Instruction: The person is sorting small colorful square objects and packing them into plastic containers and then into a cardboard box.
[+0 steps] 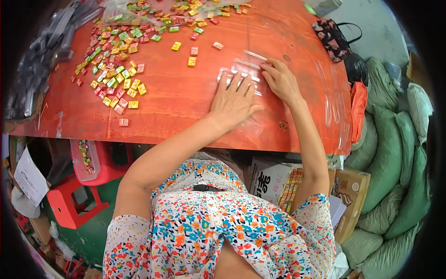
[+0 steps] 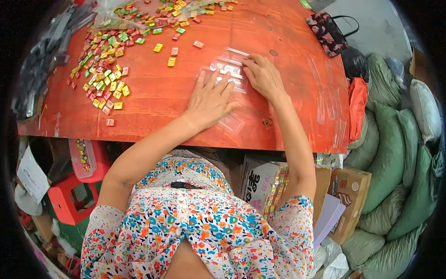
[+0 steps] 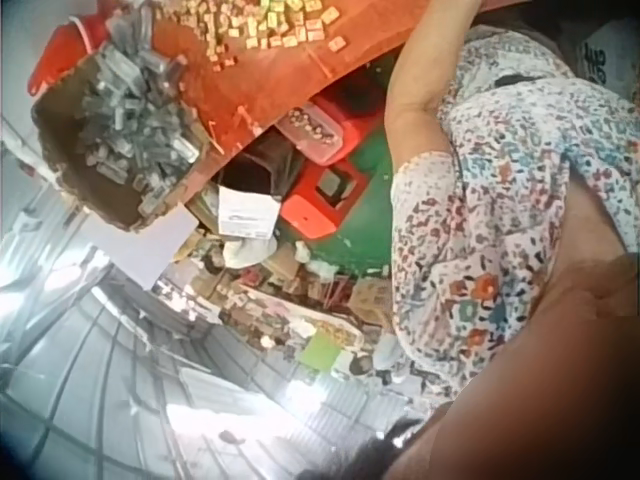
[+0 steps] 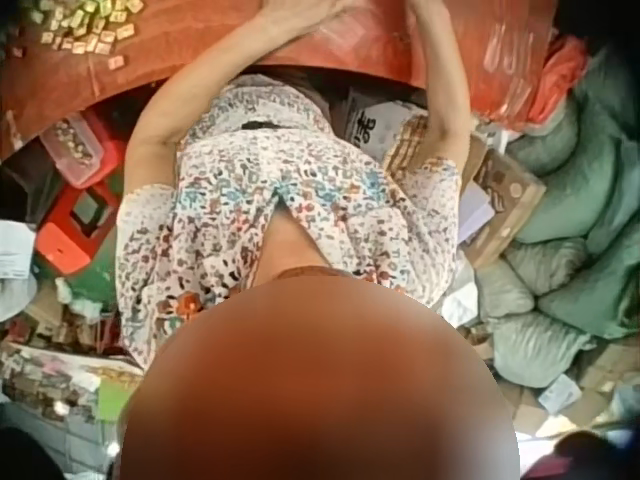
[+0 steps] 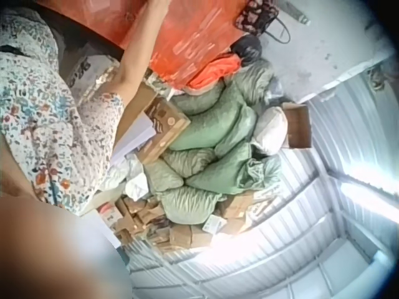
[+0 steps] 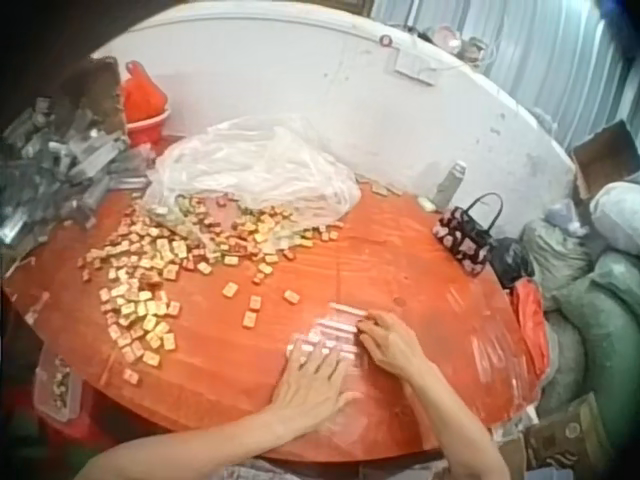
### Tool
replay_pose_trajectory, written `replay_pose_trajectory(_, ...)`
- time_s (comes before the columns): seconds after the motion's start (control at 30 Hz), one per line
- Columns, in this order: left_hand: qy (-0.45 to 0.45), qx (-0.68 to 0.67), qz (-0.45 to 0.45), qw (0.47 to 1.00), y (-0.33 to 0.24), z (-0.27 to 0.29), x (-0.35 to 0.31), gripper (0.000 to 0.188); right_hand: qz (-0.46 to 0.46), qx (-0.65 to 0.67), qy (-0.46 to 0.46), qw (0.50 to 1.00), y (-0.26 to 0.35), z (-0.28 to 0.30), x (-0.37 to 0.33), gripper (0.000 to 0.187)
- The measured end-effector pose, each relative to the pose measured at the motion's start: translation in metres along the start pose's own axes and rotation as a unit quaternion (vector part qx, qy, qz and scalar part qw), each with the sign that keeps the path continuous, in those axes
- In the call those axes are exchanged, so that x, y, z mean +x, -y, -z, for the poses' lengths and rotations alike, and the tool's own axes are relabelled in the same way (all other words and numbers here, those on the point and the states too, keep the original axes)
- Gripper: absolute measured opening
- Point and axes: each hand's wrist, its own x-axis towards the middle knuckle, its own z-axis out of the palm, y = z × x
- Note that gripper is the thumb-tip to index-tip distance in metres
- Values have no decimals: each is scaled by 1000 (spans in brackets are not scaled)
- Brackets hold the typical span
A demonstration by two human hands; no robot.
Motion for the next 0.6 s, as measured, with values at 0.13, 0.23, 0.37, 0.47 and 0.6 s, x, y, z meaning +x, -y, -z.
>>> replay_pose_trajectory(0.13, 12, 30, 77, 997, -14, -3, 7, 72, -57, -52, -19, 997, 15, 0, -4, 24)
replay_pose_trajectory(0.23, -2, -7, 103, 995, -17, 3, 8, 73, -74, -78, 3, 994, 17, 11, 9, 25)
replay_pose_trajectory(0.37, -51, -49, 53, 996, -3, 22, 0, 68, -63, -9, -57, 996, 5, 3, 51, 29)
replay_pose_trajectory(0.47, -58, 29, 109, 992, 31, 47, -16, 73, -55, 95, 3, 994, 10, -28, 109, 38)
replay_pose_trajectory(0.6, -64, 138, 216, 964, 84, 87, -62, 75, -117, 51, 33, 991, -13, -79, 184, 65)
